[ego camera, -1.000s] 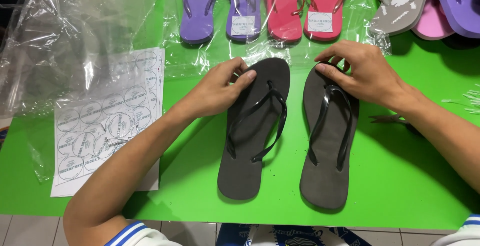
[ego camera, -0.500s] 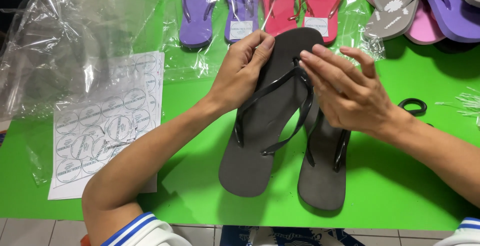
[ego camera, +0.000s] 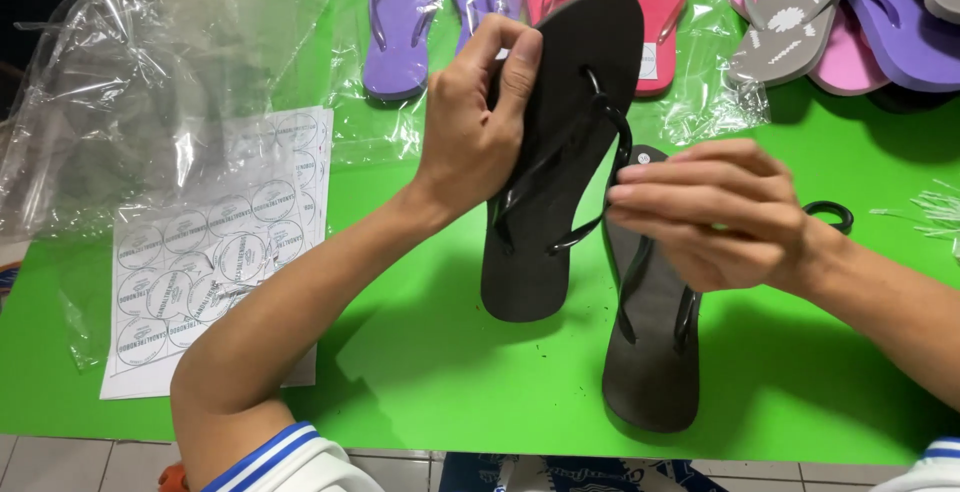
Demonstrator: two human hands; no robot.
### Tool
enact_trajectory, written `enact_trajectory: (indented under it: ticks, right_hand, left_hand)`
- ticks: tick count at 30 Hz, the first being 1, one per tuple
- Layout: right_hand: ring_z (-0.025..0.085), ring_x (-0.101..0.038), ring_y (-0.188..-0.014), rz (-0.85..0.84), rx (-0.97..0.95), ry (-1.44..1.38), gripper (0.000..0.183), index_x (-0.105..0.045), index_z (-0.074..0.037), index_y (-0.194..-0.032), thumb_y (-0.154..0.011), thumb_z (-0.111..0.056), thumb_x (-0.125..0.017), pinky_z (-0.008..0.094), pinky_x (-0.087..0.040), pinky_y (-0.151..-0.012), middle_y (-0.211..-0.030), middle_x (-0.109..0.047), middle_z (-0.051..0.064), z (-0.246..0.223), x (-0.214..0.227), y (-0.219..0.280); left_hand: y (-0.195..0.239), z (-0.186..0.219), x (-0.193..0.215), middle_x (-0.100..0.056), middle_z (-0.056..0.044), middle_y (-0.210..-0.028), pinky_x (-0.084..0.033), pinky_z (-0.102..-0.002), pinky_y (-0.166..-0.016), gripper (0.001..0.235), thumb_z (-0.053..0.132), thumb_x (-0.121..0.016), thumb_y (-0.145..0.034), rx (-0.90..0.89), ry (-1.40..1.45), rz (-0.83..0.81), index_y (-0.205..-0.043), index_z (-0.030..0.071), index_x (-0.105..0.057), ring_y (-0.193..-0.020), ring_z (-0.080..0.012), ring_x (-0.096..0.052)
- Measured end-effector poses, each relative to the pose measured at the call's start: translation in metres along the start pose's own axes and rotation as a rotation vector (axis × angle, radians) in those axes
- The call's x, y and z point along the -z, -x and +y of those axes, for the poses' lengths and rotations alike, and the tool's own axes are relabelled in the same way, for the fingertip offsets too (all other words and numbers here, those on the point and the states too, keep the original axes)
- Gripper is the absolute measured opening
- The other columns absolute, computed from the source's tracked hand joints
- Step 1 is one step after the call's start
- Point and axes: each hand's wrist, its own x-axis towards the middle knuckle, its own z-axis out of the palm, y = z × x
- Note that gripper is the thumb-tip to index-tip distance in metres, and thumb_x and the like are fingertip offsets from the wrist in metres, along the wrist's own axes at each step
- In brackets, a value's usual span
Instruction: The person uses scissors to trim the edges of a pair of black flip-flops. They then place the flip-flops into a clear plastic bag, insert a circular sticker into the bag, and seal it.
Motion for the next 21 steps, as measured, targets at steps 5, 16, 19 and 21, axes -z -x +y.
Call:
enact_trajectory:
  ticks: [5, 16, 19, 21]
  right_hand:
    - [0.022, -0.065, -0.133, -0.296, -0.083, 0.553, 0.054, -0.077, -0.006, -0.131, -0.101, -0.043, -0.050, 0.046, -0.013, -0.127, -0.144, -0.068, 0.010, -0.013, -0.017, -0.014]
    - [0.022, -0.030, -0.155, -0.603, 0.227, 0.239, 0.054, -0.063, -0.002, -0.137, -0.102, -0.042, -0.054, 0.055, 0.000, -0.129, -0.158, -0.051, 0.009, -0.032, -0.017, -0.011]
    - [0.023, -0.066, -0.126, -0.333, 0.177, -0.193, 0.025, -0.071, 0.006, -0.108, -0.104, -0.016, -0.059, 0.045, -0.038, -0.119, -0.122, -0.075, 0.014, -0.025, -0.007, -0.010]
    - [0.026, -0.071, -0.108, 0.020, -0.142, -0.090, 0.006, -0.072, -0.010, -0.099, -0.094, -0.010, -0.076, 0.039, -0.059, -0.095, -0.116, -0.073, 0.011, -0.020, -0.004, 0.002]
  left_hand:
    - [-0.001, 0.013, -0.015, -0.043, 0.005, -0.070, -0.034, -0.028, -0.055, 0.025, 0.030, -0.043, -0.108, 0.009, 0.028, 0.019, -0.092, 0.014, -0.052, -0.062, -0.0084, -0.040]
    - [-0.055, -0.015, 0.005, -0.018, 0.007, -0.059, -0.015, -0.033, -0.051, 0.048, 0.020, -0.056, -0.097, 0.131, 0.109, 0.505, -0.069, 0.020, -0.017, -0.056, -0.0077, -0.017]
    - [-0.056, -0.013, 0.010, -0.013, 0.006, -0.062, -0.012, -0.032, -0.052, 0.051, 0.017, -0.058, -0.097, 0.018, 0.068, 0.471, -0.071, 0.019, -0.014, -0.057, -0.0069, -0.014]
    - [-0.049, -0.009, 0.008, -0.032, 0.005, -0.070, -0.030, -0.030, -0.056, 0.035, 0.032, -0.056, -0.099, -0.020, 0.042, 0.411, -0.075, 0.013, -0.038, -0.065, -0.0095, -0.029]
